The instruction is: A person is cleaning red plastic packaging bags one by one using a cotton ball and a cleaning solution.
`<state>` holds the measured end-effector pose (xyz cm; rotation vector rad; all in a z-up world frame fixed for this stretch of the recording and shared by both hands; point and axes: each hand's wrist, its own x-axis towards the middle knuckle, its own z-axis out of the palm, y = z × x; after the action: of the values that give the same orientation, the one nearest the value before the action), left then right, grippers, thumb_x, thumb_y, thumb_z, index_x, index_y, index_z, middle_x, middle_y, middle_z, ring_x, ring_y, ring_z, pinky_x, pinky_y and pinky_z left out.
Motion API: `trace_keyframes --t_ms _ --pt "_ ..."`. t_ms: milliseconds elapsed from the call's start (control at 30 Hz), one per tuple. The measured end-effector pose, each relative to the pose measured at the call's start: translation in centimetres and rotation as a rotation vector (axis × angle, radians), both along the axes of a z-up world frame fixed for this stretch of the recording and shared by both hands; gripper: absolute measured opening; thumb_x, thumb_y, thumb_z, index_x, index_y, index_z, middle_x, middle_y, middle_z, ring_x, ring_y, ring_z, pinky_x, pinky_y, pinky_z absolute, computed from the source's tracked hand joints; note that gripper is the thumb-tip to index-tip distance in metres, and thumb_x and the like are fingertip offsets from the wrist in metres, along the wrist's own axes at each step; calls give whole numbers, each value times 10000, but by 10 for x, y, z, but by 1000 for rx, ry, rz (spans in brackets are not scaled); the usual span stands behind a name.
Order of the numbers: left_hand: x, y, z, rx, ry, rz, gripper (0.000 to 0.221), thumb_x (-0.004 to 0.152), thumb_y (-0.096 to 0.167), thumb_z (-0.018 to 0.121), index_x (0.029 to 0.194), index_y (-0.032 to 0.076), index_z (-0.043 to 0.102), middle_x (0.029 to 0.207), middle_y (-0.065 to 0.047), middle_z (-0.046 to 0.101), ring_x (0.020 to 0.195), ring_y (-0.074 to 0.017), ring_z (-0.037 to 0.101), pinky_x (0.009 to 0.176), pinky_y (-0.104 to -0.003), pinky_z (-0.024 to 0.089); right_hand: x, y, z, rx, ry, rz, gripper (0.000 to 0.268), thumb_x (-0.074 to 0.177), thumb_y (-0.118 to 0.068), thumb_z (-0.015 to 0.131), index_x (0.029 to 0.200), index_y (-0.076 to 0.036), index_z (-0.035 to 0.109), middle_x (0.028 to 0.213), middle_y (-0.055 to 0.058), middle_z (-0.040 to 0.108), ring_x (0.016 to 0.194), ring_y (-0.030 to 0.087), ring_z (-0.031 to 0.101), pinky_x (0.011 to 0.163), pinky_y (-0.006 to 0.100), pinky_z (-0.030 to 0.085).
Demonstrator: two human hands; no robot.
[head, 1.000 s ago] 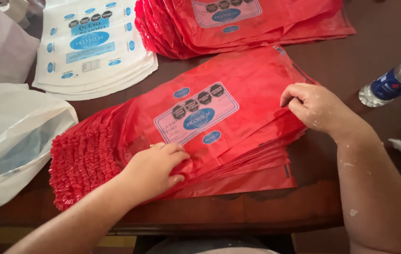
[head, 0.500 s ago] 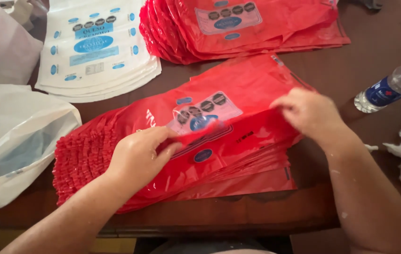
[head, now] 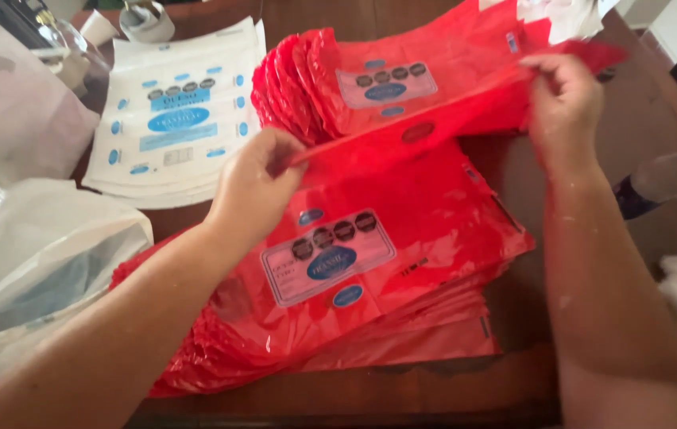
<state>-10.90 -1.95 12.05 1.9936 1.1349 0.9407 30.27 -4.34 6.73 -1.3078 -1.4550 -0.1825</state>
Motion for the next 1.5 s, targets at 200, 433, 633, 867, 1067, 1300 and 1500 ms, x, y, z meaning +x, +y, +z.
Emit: trace_keyframes --t_ms 200,433,633,867,1067,1300,1500 --pt "3 -23 41 576 -101 -152 254 914 -118 518 1118 25 570 1155 -134 673 1333 -369 610 1067 -434 502 -18 -18 28 490 -37 30 257 1069 211 488 1256 81 608 1233 257 628 1158 395 620 1036 461 514" --pt "-8 -27 11 805 -52 -239 180 902 -155 544 1028 -39 602 1065 -196 695 1214 -453 651 1026 -497 572 -35 -31 49 603 15 11 316 971 292 440 1161 115 621 1132 249 634 1064 384 615 1001 451 518" --pt "-26 -27 -6 742 -32 -173 175 919 -124 592 1060 -22 607 1099 -176 704 1199 -411 671 1026 -475 571 -45 -35 42 449 -26 -2 243 1105 208 502 1244 51 625 1201 257 680 1079 390 666 896 454 570" --pt "-9 2 -23 557 9 -120 231 899 -54 606 1102 46 651 1137 -130 712 1209 -328 663 995 -422 537 -25 -16 23 324 -92 -7 230 1068 228 525 1235 136 652 1200 270 662 1108 388 647 984 453 551" --pt "60 59 -12 650 4 -225 261 844 -91 603 1059 57 610 1126 -129 664 1122 -336 620 945 -449 525 32 14 -7 271 204 -29 193 1074 42 563 1192 -41 691 1200 152 691 1110 311 657 985 403 543" --pt "76 83 13 1271 34 -282 187 941 -115 542 1048 10 632 1083 -134 635 1277 -355 515 1040 -433 508 44 4 0 482 422 -41 294 1117 88 459 1293 -42 655 903 229 652 518 234 486 461 327 403" --pt "99 193 -141 1230 366 -33 195 880 235 627 1065 187 671 1065 -11 643 1257 -228 588 1010 -428 504 54 48 -100 95 315 -85 296 1036 102 523 1220 10 735 777 166 618 495 243 619 447 301 504"
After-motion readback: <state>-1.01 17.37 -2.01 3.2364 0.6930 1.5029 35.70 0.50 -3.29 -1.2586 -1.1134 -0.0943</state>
